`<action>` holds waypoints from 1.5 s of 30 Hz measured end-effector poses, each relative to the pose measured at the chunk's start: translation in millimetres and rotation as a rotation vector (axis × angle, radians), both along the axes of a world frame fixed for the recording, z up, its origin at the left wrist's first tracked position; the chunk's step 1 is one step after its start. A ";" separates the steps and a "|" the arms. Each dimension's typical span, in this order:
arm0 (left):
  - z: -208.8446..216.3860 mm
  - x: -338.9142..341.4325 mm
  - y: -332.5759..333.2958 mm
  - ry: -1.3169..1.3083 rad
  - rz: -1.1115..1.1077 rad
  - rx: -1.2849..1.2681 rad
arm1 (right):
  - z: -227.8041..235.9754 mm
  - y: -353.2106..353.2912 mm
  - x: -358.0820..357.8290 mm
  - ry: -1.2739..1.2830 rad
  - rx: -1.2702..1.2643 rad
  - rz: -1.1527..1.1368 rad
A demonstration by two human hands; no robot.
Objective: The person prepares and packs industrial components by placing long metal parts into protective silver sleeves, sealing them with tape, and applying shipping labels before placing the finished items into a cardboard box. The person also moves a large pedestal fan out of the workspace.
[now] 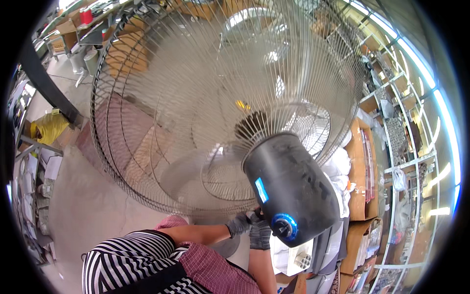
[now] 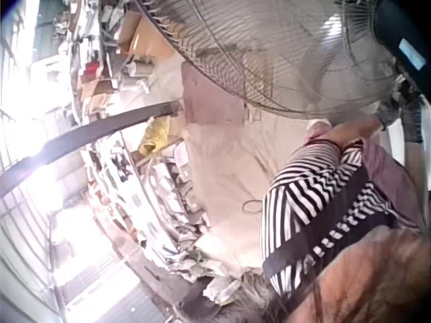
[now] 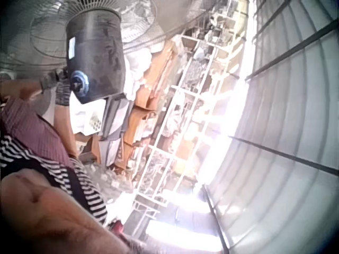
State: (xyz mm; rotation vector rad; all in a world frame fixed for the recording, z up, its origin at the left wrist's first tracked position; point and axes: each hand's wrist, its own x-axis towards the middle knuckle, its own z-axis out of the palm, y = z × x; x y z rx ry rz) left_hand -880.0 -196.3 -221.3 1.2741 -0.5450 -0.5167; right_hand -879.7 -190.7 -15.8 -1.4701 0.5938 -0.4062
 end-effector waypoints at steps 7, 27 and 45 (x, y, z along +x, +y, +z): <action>116.0 145.8 32.1 0.992 -0.163 -0.357 | 15.6 -15.9 105.4 0.019 -0.063 -0.017; 32.8 268.1 -4.0 -0.004 -0.230 -0.104 | -32.4 -79.4 180.3 -0.291 -0.131 0.307; 42.5 165.9 -71.5 0.070 0.025 -0.088 | -42.5 -152.5 94.8 -0.049 0.076 0.238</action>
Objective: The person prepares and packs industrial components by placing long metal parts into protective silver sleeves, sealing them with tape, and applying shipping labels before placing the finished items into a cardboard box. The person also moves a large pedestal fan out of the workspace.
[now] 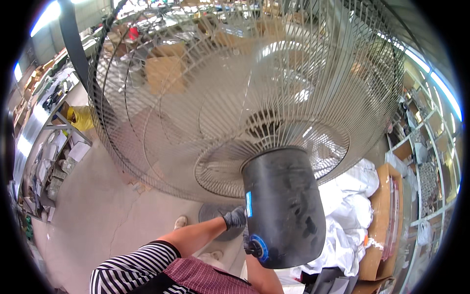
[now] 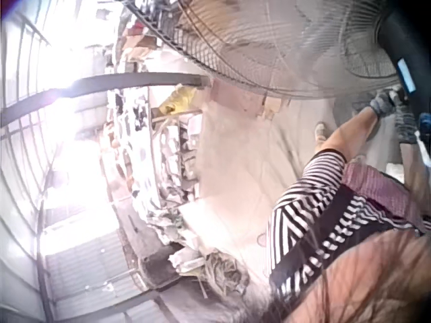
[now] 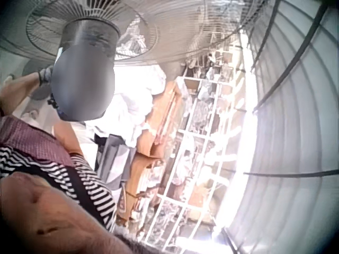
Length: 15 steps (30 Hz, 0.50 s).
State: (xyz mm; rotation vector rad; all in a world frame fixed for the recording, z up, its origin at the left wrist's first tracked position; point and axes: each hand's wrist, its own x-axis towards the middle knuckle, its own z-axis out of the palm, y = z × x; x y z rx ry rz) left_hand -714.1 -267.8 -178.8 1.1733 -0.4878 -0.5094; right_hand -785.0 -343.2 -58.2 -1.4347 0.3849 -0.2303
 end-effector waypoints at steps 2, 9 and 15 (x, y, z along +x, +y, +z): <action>-9.0 -3.1 -7.9 -0.163 0.043 0.151 | -6.0 -8.0 -6.3 -0.005 -0.027 0.012; -29.0 -38.5 -23.2 -0.335 0.130 0.181 | -20.2 -22.2 -33.8 -0.003 -0.089 0.027; -34.7 -45.8 -25.0 -0.523 0.089 0.378 | -30.4 -26.6 -44.3 -0.005 -0.211 0.062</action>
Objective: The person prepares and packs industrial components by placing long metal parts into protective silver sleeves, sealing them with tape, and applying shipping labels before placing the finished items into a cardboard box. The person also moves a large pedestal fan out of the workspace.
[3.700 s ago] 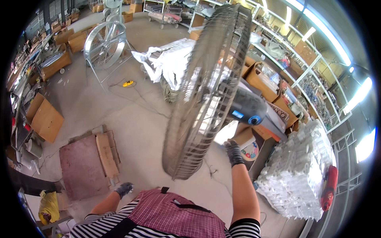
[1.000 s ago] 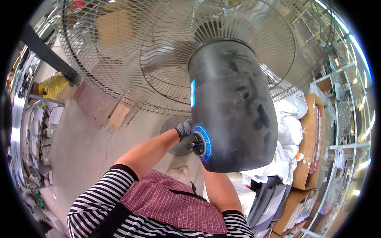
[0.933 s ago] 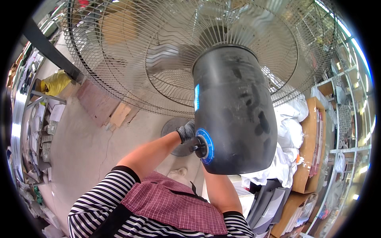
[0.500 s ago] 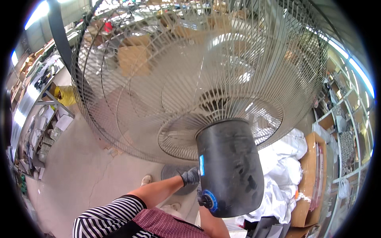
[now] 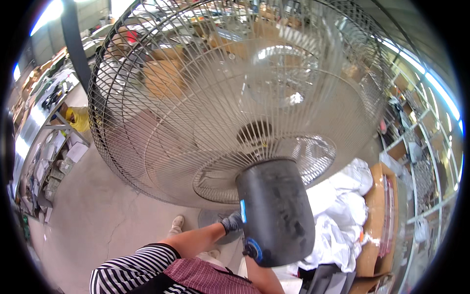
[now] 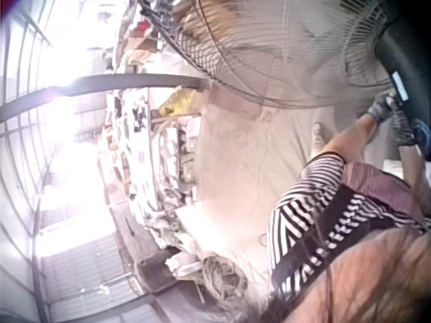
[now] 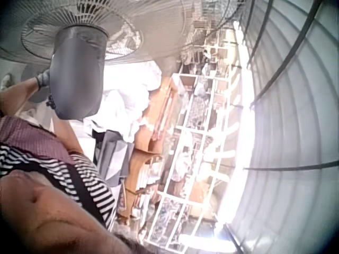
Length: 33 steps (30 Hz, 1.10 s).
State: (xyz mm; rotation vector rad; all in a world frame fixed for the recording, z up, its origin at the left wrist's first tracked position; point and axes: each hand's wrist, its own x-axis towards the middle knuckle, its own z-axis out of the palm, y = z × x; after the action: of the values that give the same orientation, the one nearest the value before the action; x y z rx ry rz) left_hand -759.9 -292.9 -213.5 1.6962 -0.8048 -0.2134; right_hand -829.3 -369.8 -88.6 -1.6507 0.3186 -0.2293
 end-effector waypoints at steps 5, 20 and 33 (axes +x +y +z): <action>1.4 -12.8 63.1 0.195 0.198 0.185 | -7.8 31.2 27.1 -0.013 -0.234 0.186; 34.6 -150.5 522.8 0.685 0.154 0.640 | 242.1 131.0 -110.2 -0.095 -0.912 -0.446; -3.6 -177.4 735.4 1.087 0.635 0.159 | 188.7 44.5 -105.1 0.167 -0.536 -0.810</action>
State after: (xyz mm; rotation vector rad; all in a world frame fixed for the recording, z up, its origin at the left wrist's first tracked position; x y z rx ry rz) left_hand -937.3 442.6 -217.1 1.5759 0.5569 -0.6780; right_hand -934.4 -325.2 100.1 -1.9908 1.1294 -0.8416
